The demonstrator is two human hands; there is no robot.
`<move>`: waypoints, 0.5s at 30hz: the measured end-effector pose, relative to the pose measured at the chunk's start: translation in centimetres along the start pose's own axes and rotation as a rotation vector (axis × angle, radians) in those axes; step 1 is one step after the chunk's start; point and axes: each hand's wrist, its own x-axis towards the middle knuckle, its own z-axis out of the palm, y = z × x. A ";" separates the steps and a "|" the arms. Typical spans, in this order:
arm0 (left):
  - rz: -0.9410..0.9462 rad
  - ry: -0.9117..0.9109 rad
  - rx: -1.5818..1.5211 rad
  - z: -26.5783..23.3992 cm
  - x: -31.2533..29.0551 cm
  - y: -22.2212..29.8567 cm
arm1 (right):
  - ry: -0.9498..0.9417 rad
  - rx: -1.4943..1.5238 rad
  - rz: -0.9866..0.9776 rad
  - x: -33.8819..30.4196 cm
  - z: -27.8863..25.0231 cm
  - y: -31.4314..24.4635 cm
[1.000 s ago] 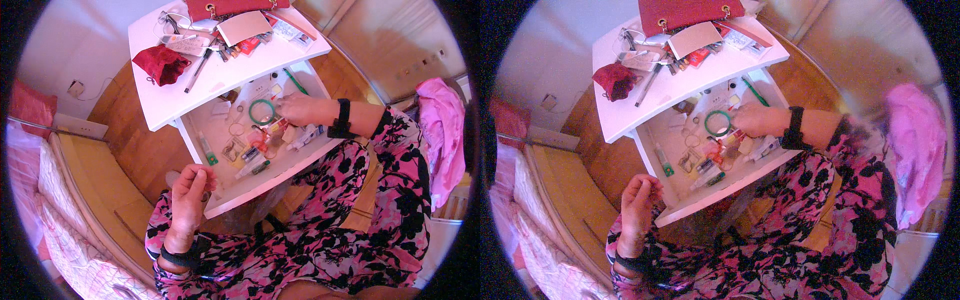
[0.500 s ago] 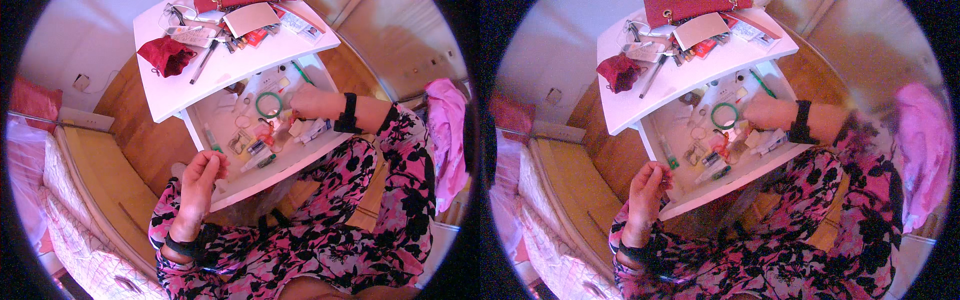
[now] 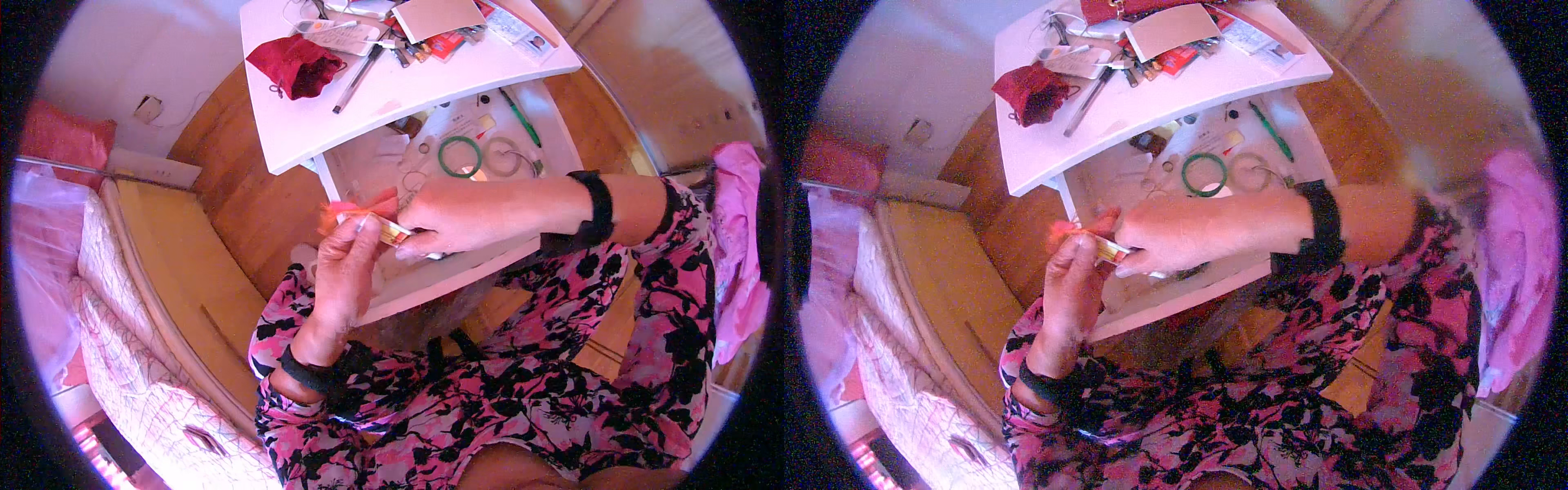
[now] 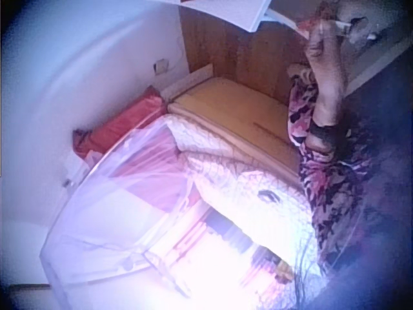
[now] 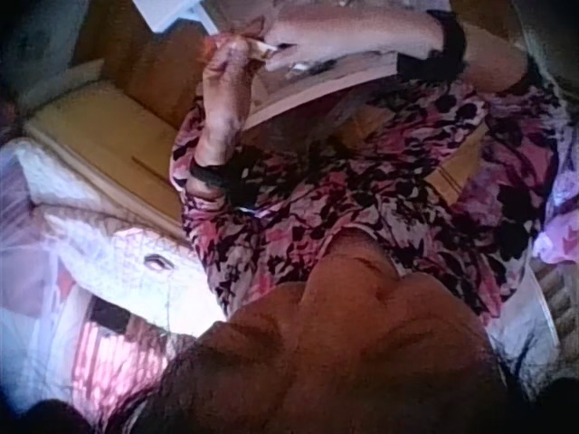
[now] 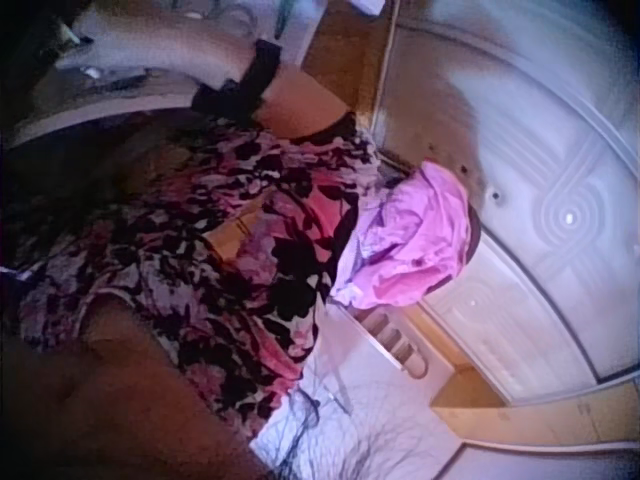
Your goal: The person sorts through various items in a nightstand drawer by hand, picking up and looking at a bank card, a red envelope, multiple phones, and medication packaging before selecting a pen and a roll of tape.
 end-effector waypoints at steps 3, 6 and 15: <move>0.035 0.029 -0.131 0.5 0.9 0.4 | 0.008 -0.043 -0.059 0.2 1.1 1.9; -0.004 0.230 -0.216 -1.8 0.6 1.7 | -0.072 -0.411 -0.097 2.8 3.0 4.6; -0.369 -0.020 -0.221 -1.0 0.3 2.2 | -0.139 -0.537 -0.239 3.0 6.5 7.7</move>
